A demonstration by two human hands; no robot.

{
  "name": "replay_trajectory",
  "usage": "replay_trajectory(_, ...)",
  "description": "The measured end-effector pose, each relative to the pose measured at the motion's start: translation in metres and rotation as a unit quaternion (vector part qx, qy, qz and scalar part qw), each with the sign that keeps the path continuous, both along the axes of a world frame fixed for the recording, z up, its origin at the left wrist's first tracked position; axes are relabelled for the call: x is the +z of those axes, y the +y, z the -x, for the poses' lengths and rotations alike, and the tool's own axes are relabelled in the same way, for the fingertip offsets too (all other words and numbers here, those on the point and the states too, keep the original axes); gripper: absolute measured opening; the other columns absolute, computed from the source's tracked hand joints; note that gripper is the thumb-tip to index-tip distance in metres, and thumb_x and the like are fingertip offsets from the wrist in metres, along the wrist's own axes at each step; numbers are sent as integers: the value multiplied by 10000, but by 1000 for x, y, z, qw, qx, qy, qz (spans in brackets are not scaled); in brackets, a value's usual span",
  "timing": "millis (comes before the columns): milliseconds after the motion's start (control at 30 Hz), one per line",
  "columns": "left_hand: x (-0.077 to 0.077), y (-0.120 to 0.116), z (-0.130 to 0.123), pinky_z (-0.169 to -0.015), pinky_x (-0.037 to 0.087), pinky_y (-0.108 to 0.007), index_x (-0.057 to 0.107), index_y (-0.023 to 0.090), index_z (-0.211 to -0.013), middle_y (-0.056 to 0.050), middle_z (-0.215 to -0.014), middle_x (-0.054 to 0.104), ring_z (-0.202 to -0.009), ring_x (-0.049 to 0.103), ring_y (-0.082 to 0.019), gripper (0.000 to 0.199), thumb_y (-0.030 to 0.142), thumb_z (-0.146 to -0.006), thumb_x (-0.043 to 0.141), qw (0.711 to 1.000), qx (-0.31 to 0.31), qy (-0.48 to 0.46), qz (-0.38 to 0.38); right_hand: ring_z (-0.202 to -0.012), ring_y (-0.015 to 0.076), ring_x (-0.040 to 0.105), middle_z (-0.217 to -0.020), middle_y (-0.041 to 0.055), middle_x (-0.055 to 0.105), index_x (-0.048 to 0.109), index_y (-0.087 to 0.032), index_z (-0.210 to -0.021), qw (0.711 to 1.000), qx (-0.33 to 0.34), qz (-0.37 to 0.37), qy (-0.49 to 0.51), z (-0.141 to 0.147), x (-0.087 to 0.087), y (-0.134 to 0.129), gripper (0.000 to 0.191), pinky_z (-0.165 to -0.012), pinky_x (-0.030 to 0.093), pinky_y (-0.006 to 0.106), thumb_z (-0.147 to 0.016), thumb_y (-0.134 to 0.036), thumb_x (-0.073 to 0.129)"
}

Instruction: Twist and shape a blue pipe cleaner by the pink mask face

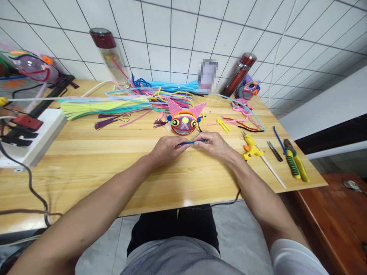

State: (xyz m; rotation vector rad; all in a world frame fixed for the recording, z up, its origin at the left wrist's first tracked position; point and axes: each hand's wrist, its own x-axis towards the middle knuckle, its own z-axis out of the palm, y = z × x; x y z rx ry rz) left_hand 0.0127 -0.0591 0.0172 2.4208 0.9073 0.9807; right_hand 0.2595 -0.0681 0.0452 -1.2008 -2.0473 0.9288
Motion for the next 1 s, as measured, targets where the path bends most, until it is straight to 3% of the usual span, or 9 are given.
replay_trajectory(233,-1,1,1,-792,580,-268,831,199,-1032,-56,-968,858,-868,807,-195,212,279,-1025,634,1000,-8,17,0,-839,195,722,-930,59,823,832,-187,-987,1000,-8,8,10,1,-7,1,219,-767,538,288,-897,-364,742)
replay_trajectory(533,0,1,0,-787,580,-258,834,207,-1046,-60,-986,859,-875,807,-193,194,279,-994,662,1000,17,2,15,-740,164,643,-801,37,772,815,-163,-902,1000,-23,-6,1,1,0,0,244,-674,477,260,-906,-382,709)
replay_trajectory(733,-1,2,0,-770,567,-266,835,208,-1018,-50,-957,859,-842,803,-193,202,285,-996,649,1000,23,-1,18,-759,170,665,-850,44,795,820,-171,-949,1000,-16,-9,-7,2,-2,1,248,-701,488,269,-917,-380,692)
replay_trajectory(1000,1,0,-1,-726,530,-261,826,205,-971,-42,-941,856,-821,794,-191,174,273,-981,666,999,21,28,30,-745,161,663,-819,35,793,802,-170,-875,999,-33,-29,-23,1,-2,2,187,-688,466,261,-894,-312,681)
